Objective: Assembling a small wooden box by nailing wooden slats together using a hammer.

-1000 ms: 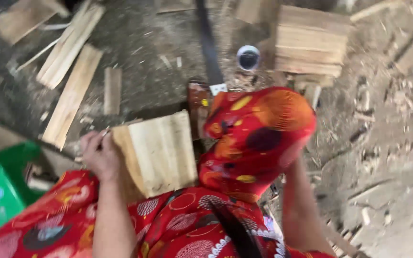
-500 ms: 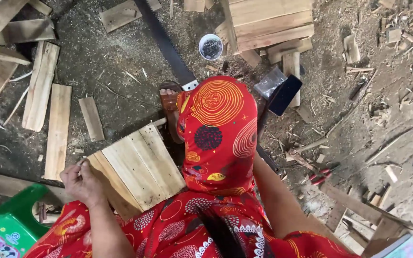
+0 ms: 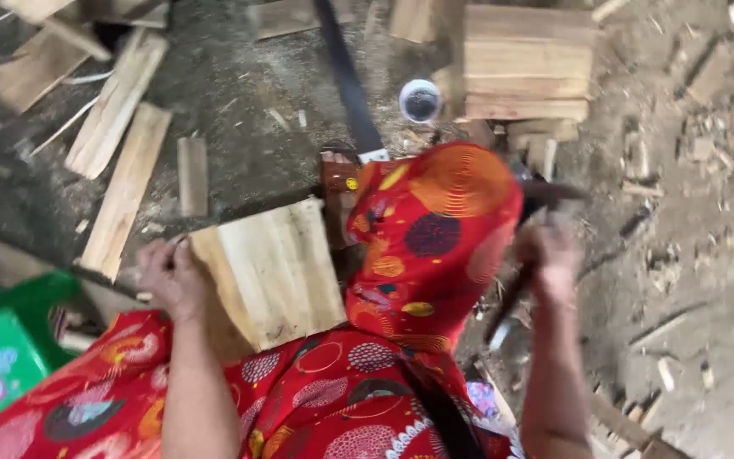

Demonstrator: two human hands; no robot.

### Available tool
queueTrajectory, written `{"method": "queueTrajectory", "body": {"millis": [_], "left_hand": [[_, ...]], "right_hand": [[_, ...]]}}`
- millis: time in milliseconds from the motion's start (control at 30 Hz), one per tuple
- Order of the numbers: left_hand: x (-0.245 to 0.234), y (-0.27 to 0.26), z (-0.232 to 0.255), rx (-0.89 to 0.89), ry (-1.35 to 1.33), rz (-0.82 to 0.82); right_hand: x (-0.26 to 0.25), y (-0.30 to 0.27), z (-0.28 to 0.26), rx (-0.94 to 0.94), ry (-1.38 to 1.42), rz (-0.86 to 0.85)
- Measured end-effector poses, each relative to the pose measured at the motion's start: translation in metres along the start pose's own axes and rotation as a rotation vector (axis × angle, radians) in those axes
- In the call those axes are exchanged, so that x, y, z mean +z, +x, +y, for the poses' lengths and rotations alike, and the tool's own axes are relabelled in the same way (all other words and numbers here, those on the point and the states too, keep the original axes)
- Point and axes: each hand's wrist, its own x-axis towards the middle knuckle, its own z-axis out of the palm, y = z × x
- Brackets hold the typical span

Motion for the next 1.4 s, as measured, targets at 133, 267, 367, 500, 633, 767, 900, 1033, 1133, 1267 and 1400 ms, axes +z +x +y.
{"method": "queueTrajectory", "body": {"millis": [133,267,367,500,633,767,900,1033,1133,1267,1400], "left_hand": [[-0.005,-0.001,-0.014,0.025,0.253,-0.072],[-0.002,0.01,0.028,-0.111,0.063,-0.02],[-0.005,0.014,0.039,-0.128,0.005,-0.031],[-0.001,0.012,0.029,-0.186,0.061,-0.029],[0.009,0.011,0.024,-0.182,0.133,-0.019],[0.008,0.015,0.029,-0.225,0.013,0.013],[0.013,0.012,0.025,-0.272,-0.049,-0.026],[0.006,0.018,0.037,-0.288,0.012,-0.057],[0.004,0.018,0.04,-0.277,-0.012,-0.05],[0.008,0.008,0.029,-0.269,-0.02,-0.09],[0.006,0.013,0.032,-0.259,0.006,-0.059]], "right_hand": [[-0.074,-0.003,-0.094,-0.16,0.335,-0.358],[-0.033,-0.009,-0.181,-0.213,0.371,-0.912],[0.125,-0.12,-0.254,-0.689,-0.021,-0.645],[0.283,-0.137,-0.27,-0.68,-0.411,-0.884],[0.341,-0.177,-0.292,-0.673,-0.522,-1.051],[0.358,-0.191,-0.299,-0.767,-0.492,-1.026],[0.371,-0.186,-0.277,-0.625,-0.713,-1.012],[0.359,-0.183,-0.279,-0.719,-0.591,-0.975],[0.353,-0.17,-0.267,-0.749,-0.531,-0.977],[0.365,-0.17,-0.255,-0.721,-0.607,-1.042],[0.351,-0.16,-0.248,-0.761,-0.524,-1.015]]}}
